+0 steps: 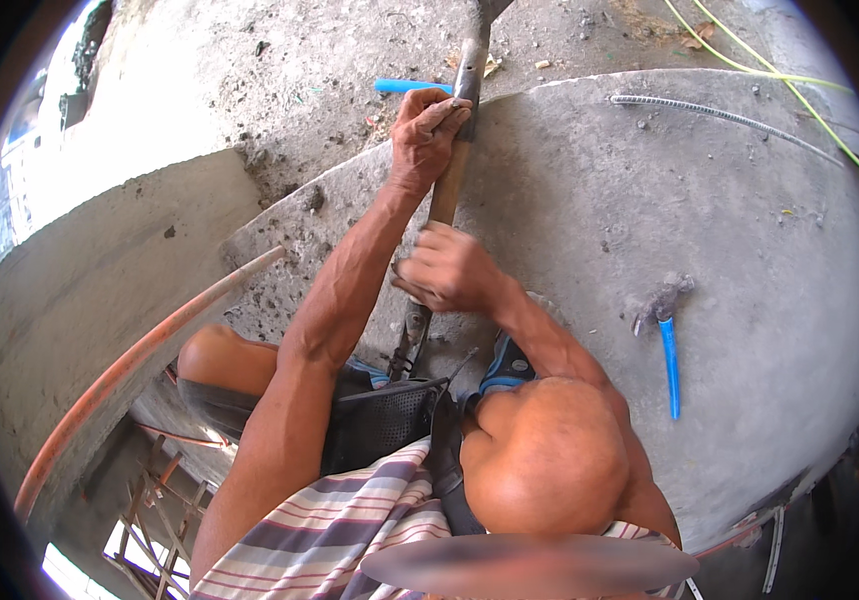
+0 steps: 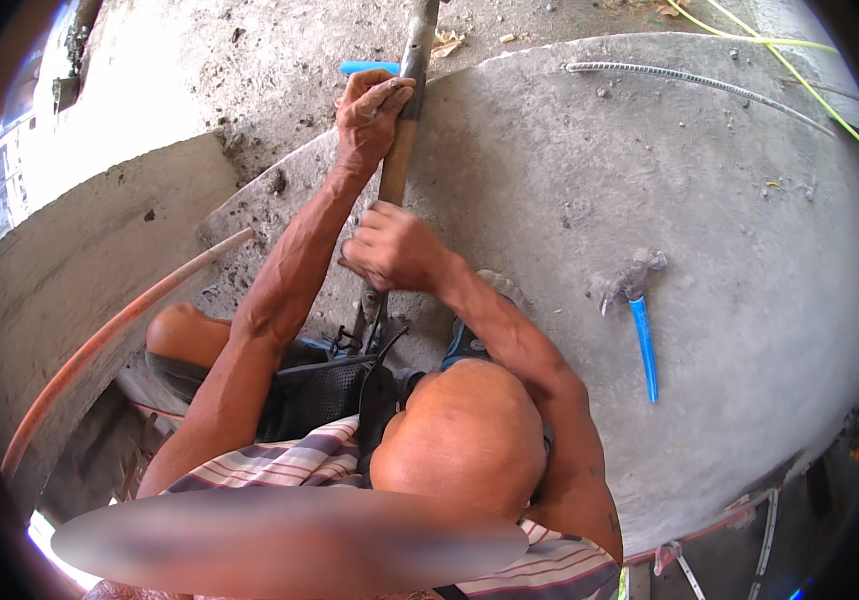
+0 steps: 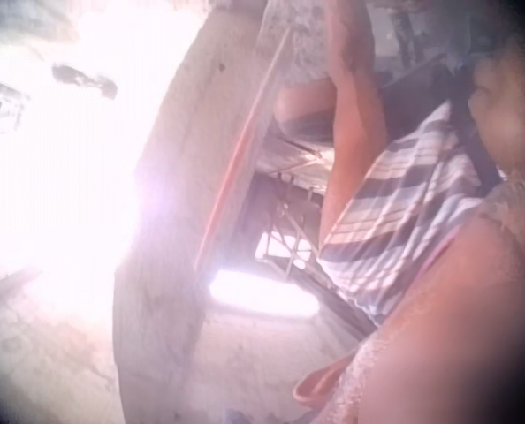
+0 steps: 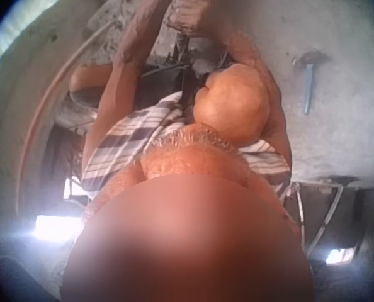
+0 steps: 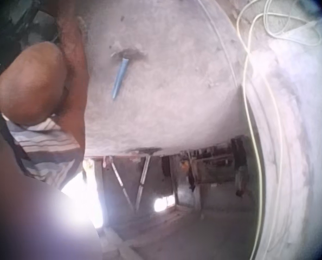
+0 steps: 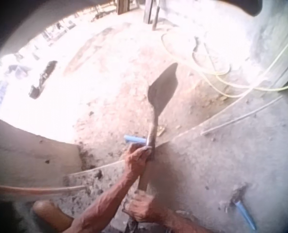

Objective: The person uses a hammer and a hoe to chip away at a concrete floor, then sweeps the debris with the hoe. The person works in a crouched position and moves the debris toward a wall.

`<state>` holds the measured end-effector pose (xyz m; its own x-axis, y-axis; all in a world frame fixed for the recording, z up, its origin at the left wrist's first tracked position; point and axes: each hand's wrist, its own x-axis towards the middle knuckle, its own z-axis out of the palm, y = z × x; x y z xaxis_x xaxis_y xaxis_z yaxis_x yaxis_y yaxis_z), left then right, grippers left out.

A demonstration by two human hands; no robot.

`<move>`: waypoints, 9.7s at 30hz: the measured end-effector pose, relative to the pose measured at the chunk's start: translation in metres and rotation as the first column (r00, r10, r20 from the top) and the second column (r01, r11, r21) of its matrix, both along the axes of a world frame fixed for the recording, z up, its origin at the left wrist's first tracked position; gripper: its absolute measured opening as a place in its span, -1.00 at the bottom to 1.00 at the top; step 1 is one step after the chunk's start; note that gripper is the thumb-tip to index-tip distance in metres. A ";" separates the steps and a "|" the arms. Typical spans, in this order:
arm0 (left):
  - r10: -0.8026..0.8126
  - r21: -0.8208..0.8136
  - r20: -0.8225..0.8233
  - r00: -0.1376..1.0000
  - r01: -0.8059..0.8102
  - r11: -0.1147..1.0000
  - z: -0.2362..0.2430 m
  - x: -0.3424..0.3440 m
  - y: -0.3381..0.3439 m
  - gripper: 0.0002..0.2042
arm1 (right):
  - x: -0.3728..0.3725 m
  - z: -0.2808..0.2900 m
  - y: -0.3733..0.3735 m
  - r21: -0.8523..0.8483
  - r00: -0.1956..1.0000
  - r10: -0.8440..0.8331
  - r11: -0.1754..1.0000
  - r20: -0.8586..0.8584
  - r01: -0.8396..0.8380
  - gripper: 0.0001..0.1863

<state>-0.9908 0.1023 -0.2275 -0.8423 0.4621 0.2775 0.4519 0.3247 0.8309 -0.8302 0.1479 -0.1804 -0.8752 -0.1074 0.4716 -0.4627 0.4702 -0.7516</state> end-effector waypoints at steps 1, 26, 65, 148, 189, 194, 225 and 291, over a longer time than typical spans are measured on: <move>-0.008 0.014 -0.004 1.000 0.008 1.000 -0.001 -0.001 0.000 -0.83 | 0.018 0.009 0.009 -0.006 0.999 -0.002 1.000 0.043 0.002 -0.89; 0.337 0.064 0.126 0.933 -0.347 0.936 0.007 0.024 0.015 -0.87 | 0.251 0.018 0.136 0.360 -0.155 -0.650 0.195 0.744 0.912 -0.61; 0.365 0.092 0.057 0.929 -0.369 0.925 -0.003 0.024 0.019 -0.91 | -0.055 0.150 0.108 0.273 0.755 -0.314 0.944 0.576 0.184 -0.51; 0.320 0.003 0.058 0.946 -0.321 0.947 0.004 0.031 0.012 -0.79 | -0.001 0.111 0.114 0.162 0.813 -0.365 0.931 0.453 0.327 -0.46; 0.490 -0.200 0.071 0.869 -0.469 0.860 -0.003 0.030 0.021 -0.95 | -0.038 0.160 0.099 -0.128 0.760 -0.430 0.825 0.488 0.550 -0.43; 0.487 -0.180 -0.012 0.873 -0.481 0.858 -0.002 0.029 0.021 -0.96 | -0.042 0.155 0.105 -0.118 0.447 -0.132 0.865 0.885 0.487 -0.42; 0.553 -0.194 0.161 0.817 -0.523 0.830 0.009 0.030 0.023 -0.94 | -0.018 0.165 0.144 -0.098 0.556 -0.248 0.849 0.793 0.519 -0.64; -0.043 0.052 0.997 0.069 -0.133 0.990 0.062 0.055 -0.049 -0.84 | 0.162 0.023 0.118 0.070 0.179 -0.436 0.498 0.882 0.864 -0.58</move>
<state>-0.9357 0.0535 -0.1659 -0.3939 0.4556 -0.7983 -0.8334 0.1892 0.5193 -0.6686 0.2656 -0.1578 -0.4717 0.6814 -0.5597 0.6767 -0.1272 -0.7252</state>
